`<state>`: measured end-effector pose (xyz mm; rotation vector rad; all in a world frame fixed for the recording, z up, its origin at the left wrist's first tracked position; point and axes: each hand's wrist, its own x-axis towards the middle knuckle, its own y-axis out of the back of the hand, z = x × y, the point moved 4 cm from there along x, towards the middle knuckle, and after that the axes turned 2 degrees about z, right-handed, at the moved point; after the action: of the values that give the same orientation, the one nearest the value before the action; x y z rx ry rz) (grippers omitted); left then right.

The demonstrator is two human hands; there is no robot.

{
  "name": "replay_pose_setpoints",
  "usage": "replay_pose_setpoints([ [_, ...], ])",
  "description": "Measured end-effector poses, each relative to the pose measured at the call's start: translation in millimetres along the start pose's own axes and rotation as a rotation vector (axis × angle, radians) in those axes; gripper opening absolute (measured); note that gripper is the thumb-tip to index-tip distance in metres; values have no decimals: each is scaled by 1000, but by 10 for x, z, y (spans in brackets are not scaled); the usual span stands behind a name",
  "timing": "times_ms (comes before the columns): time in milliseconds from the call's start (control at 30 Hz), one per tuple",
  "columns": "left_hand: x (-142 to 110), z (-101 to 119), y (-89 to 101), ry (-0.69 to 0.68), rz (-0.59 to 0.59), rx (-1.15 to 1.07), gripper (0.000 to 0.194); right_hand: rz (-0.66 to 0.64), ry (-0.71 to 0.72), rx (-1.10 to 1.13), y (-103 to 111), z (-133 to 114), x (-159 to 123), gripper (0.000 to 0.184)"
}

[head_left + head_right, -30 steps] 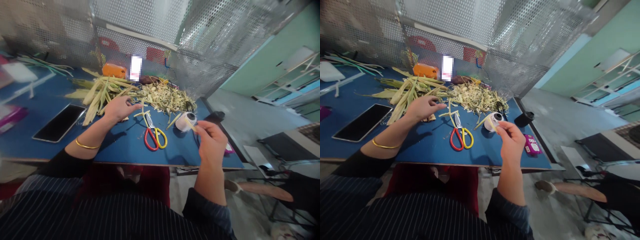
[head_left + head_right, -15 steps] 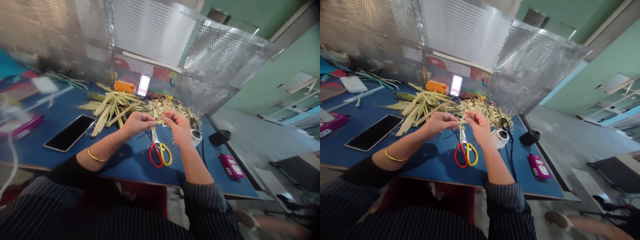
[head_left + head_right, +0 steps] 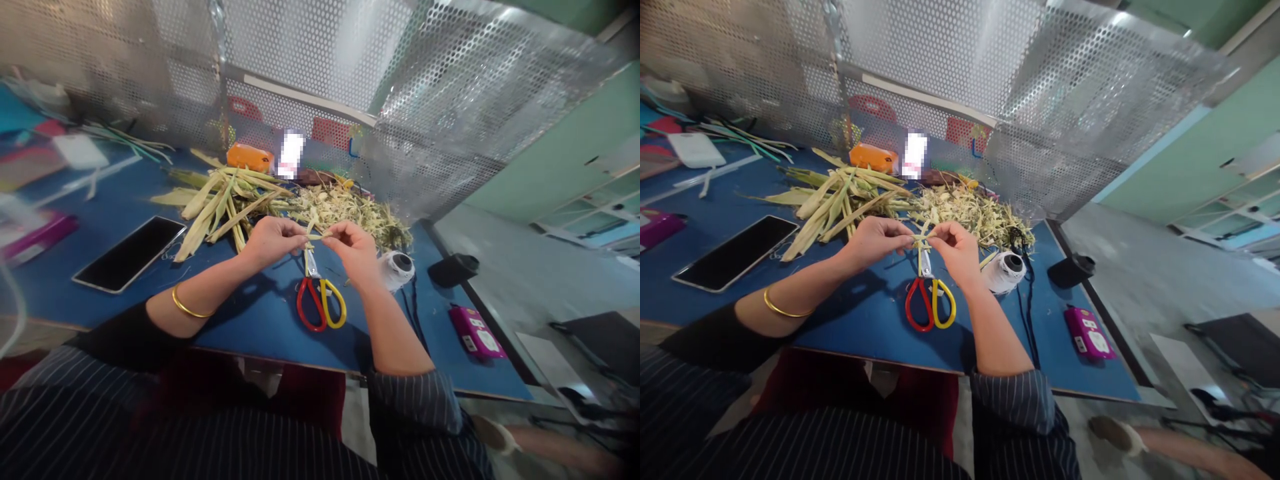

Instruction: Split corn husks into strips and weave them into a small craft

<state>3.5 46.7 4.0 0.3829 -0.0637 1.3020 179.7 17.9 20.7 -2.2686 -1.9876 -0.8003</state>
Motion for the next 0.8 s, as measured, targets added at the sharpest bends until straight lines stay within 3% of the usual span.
replay_pose_setpoints([
  [133, -15, 30, -20, 19, -20, -5, 16, -38, 10, 50, -38, -1, -6, 10],
  [333, -40, 34, -46, 153, -78, -115, 18, -122, 25, 136, -109, -6, -16, 15],
  [467, -42, 6, -90, 185, -135, -192, 28, -74, -11, 160, -92, 16, -12, 7],
  [567, -36, -29, -112, 203, -110, -235, 34, -55, -23, 212, -82, 29, -7, 7],
  [633, -31, -6, -100, 101, -41, -193, 29, -62, -26, 254, -85, 38, -7, 8],
  [700, -44, 64, -82, -93, 28, -85, 25, -78, -29, 270, -93, 49, -10, 10],
  [800, -89, 137, -91, -287, 68, 105, 16, -103, -24, 250, -110, 69, -12, 14],
])
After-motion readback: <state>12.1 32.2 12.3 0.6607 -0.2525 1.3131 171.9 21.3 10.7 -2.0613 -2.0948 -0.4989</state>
